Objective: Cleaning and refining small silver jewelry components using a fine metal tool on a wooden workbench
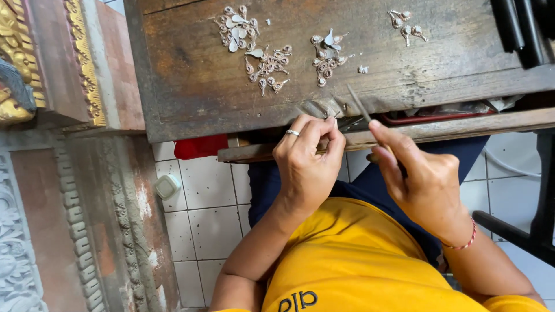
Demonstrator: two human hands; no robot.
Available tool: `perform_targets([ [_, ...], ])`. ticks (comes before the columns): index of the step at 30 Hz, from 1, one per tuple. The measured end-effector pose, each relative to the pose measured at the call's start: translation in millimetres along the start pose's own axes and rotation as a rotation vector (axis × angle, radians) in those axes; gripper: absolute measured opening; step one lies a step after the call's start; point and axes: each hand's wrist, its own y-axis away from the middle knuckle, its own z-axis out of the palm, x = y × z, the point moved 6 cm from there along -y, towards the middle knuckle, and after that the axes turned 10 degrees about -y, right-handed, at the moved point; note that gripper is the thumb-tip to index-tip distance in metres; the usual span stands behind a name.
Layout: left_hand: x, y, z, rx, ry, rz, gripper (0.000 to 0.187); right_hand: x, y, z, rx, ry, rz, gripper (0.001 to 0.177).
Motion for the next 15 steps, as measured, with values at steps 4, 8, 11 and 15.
perform_targets([
  [4,-0.9,0.7,0.6,-0.014,-0.001,-0.011,0.014,-7.1,15.9,11.0,-0.127,-0.079,0.039,0.039],
  [8,-2.4,-2.0,2.3,-0.017,-0.036,0.017,0.013,-2.1,4.5,28.9,-0.055,0.095,-0.029,0.037],
  [11,2.2,-3.5,0.3,-0.032,-0.037,0.019,0.014,-7.4,-15.9,29.0,-0.012,0.214,-0.081,0.035],
  [15,5.0,-6.2,-3.0,0.000,-0.057,0.011,0.017,-4.4,-24.0,11.5,-0.018,0.081,-0.042,0.034],
])
